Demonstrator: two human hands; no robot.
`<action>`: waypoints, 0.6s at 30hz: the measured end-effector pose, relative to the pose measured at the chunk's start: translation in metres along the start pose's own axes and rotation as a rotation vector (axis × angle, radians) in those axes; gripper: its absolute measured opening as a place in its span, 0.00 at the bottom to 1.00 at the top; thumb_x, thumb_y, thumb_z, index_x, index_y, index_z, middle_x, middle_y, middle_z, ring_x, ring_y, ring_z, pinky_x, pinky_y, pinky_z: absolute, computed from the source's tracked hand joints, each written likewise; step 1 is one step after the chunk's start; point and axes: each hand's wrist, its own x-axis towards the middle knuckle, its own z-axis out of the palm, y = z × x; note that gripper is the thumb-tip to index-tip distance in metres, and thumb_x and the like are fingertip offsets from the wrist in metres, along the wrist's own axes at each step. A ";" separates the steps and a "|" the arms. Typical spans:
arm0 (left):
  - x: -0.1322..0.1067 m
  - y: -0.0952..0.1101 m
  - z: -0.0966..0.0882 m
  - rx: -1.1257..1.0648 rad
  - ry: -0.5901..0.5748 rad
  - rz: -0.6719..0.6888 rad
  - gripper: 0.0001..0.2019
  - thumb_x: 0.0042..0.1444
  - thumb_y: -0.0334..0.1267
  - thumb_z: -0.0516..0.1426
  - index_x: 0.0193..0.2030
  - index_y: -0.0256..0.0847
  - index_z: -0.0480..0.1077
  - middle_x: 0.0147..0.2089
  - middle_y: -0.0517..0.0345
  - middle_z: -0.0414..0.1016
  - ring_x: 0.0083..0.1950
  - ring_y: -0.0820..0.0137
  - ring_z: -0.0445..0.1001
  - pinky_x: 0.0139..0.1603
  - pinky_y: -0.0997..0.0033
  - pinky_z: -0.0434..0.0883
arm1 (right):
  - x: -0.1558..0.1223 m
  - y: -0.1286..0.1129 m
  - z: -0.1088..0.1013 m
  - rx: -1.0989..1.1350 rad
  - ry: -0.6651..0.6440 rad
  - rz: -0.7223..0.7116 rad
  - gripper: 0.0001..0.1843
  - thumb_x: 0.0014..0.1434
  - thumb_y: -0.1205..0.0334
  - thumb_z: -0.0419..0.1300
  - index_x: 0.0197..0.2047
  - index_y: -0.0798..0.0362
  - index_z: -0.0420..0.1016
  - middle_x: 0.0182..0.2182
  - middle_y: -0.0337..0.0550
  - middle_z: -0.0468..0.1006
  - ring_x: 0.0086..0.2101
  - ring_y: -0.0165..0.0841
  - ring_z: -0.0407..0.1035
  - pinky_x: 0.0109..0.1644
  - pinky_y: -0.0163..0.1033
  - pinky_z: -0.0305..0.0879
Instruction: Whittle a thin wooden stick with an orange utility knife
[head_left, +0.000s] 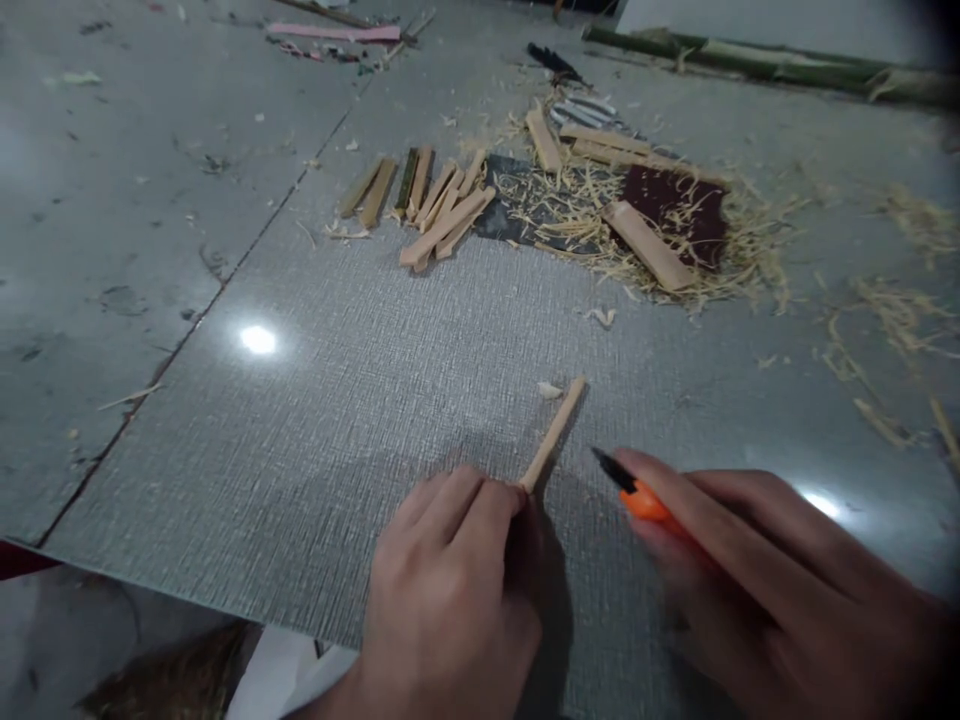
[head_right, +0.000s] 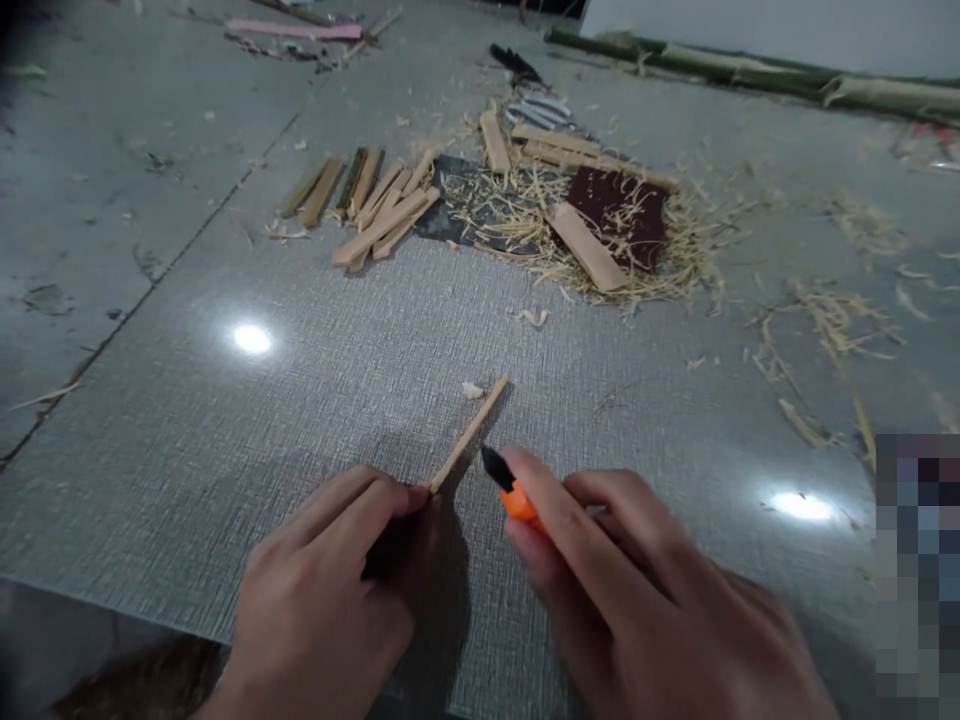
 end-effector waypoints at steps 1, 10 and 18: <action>0.000 0.000 0.000 -0.002 0.002 -0.005 0.11 0.61 0.22 0.57 0.33 0.41 0.75 0.29 0.61 0.77 0.30 0.68 0.77 0.30 0.67 0.70 | 0.002 -0.002 -0.002 0.032 -0.054 -0.010 0.23 0.77 0.54 0.55 0.71 0.42 0.72 0.46 0.42 0.82 0.28 0.30 0.79 0.30 0.37 0.77; -0.003 -0.001 -0.001 0.003 -0.023 0.003 0.11 0.58 0.22 0.58 0.36 0.42 0.77 0.31 0.62 0.79 0.31 0.67 0.78 0.31 0.65 0.72 | 0.012 -0.013 0.001 0.160 -0.197 -0.046 0.18 0.78 0.55 0.52 0.67 0.41 0.71 0.48 0.38 0.84 0.36 0.27 0.84 0.34 0.25 0.78; -0.001 -0.001 -0.002 -0.002 -0.026 -0.001 0.11 0.57 0.21 0.59 0.38 0.41 0.79 0.31 0.61 0.80 0.31 0.67 0.79 0.30 0.64 0.73 | 0.015 -0.012 0.001 0.152 -0.239 -0.042 0.17 0.78 0.57 0.51 0.65 0.40 0.71 0.45 0.38 0.83 0.33 0.26 0.82 0.30 0.24 0.76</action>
